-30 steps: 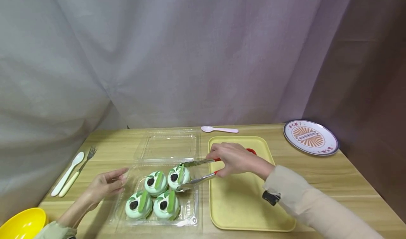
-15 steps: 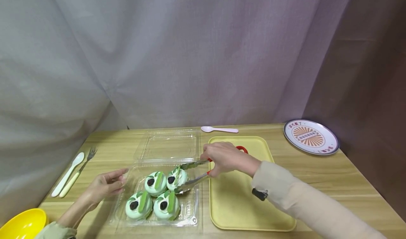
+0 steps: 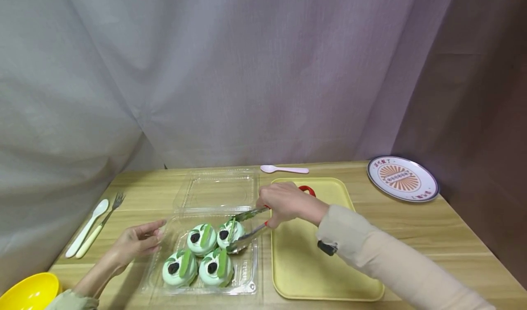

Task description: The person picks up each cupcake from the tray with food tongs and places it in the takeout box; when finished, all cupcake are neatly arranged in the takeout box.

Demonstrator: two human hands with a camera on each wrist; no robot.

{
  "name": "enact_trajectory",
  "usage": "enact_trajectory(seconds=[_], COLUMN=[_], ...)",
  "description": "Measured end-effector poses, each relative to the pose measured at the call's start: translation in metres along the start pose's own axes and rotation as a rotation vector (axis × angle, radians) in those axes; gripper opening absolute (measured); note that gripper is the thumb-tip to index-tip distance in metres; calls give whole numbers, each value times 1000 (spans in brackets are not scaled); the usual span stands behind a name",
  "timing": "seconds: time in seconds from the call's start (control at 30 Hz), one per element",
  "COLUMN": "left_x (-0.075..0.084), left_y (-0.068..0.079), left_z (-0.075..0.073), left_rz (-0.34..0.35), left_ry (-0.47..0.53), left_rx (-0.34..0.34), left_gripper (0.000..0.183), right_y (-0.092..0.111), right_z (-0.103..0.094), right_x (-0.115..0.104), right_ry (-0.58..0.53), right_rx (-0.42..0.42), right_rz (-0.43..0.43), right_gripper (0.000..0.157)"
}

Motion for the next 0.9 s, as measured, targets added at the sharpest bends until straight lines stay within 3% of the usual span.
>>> enact_trajectory(seconds=[0.4, 0.9], left_x=[0, 0], left_y=[1, 1], left_z=[0, 1], left_rz=[-3, 0], left_ry=[10, 2], left_rx=[2, -4], left_gripper=[60, 59], right_y=[-4, -10], right_z=[1, -3], right_x=[1, -2], right_ry=[-2, -25], right_rx=[-50, -59], right_rz=[10, -62], right_gripper=[38, 25])
Point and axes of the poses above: each hand's wrist, its own y-axis away from the middle knuckle, its own z-axis out of the palm, x = y × z, the point moved 10 cm from there along -y, towards the middle knuckle, and after that the axes turned 8 degrees about x, right-handed, at the moved point
